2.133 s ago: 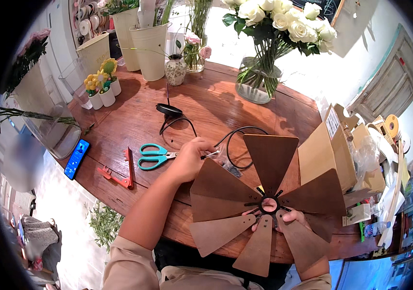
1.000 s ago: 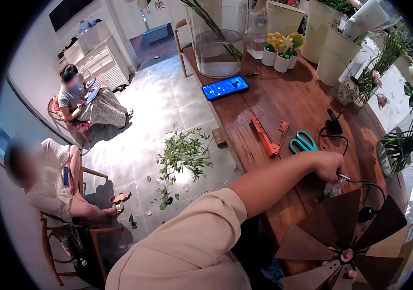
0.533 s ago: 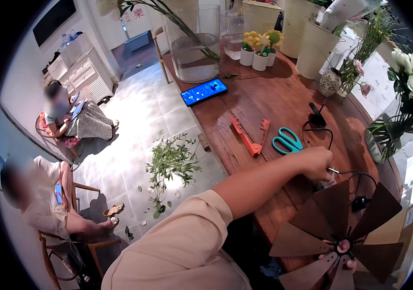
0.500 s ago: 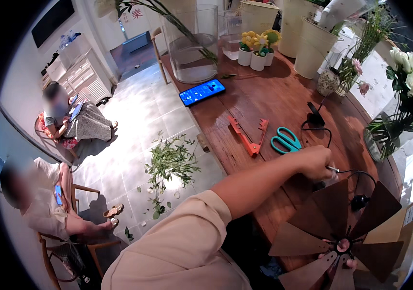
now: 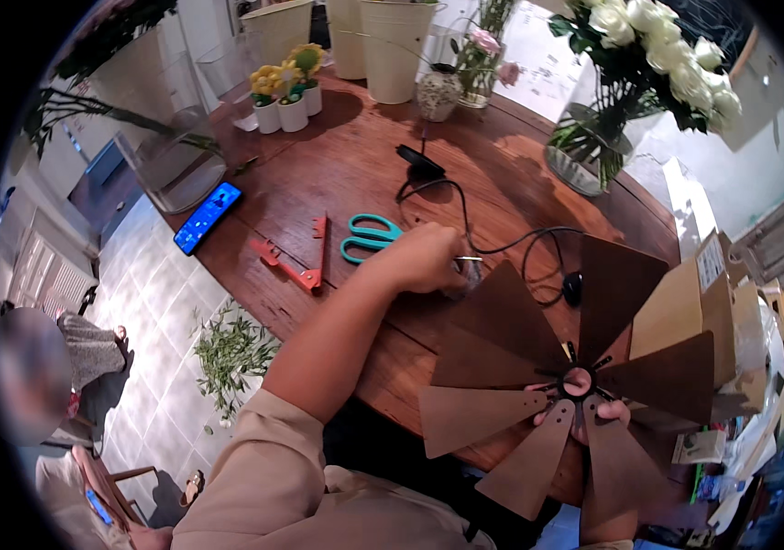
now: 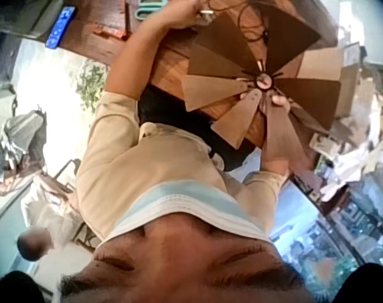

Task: The person assembles a small tabletop fan by attaching brown fan blades to a central motor hub. They use a screwdriver to tighten screws securing each blade to the hub, working methodically around the circular assembly. The person handles the fan blades and the motor unit directly, occasionally picking up screws from a small plastic bag.

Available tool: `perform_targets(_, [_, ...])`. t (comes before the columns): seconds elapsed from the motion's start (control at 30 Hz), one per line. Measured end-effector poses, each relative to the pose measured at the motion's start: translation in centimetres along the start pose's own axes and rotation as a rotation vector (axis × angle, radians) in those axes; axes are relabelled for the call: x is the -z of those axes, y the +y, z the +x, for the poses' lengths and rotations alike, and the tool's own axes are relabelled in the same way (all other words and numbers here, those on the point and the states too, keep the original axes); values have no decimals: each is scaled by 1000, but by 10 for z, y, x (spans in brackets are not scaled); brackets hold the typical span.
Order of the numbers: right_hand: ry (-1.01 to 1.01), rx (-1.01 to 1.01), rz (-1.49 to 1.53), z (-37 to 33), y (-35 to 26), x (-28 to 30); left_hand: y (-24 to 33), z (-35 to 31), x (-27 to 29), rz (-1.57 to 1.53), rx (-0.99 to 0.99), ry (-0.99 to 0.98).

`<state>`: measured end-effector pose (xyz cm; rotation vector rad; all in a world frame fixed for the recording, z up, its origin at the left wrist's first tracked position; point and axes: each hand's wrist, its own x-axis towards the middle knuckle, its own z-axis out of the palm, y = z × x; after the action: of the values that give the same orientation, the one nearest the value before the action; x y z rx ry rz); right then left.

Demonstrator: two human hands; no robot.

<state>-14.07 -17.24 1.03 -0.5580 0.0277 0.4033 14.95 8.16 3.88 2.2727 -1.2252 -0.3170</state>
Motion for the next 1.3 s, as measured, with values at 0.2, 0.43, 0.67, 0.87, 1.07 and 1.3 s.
perform_targets(0.2, [53,-13,-96,-1,-3,-3,-9,5,-5,46,-1,144])
perform_targets(0.43, [33,-23,-53,0,-1,-2,-4,-1,7,11,112,66])
perform_targets(0.67, [37,-41,-58,-3,-4,-1,-6,-1,10,95,176,71])
perform_targets(0.87, [-25,-52,-59,0,-1,4,-6,-3,5,161,172,105])
perform_targets(1.07, [0,-57,-65,-1,-3,0,-13,-1,-5,179,132,167])
perform_targets(1.3, [20,-65,-79,2,-5,1,-21,-5,7,149,147,197])
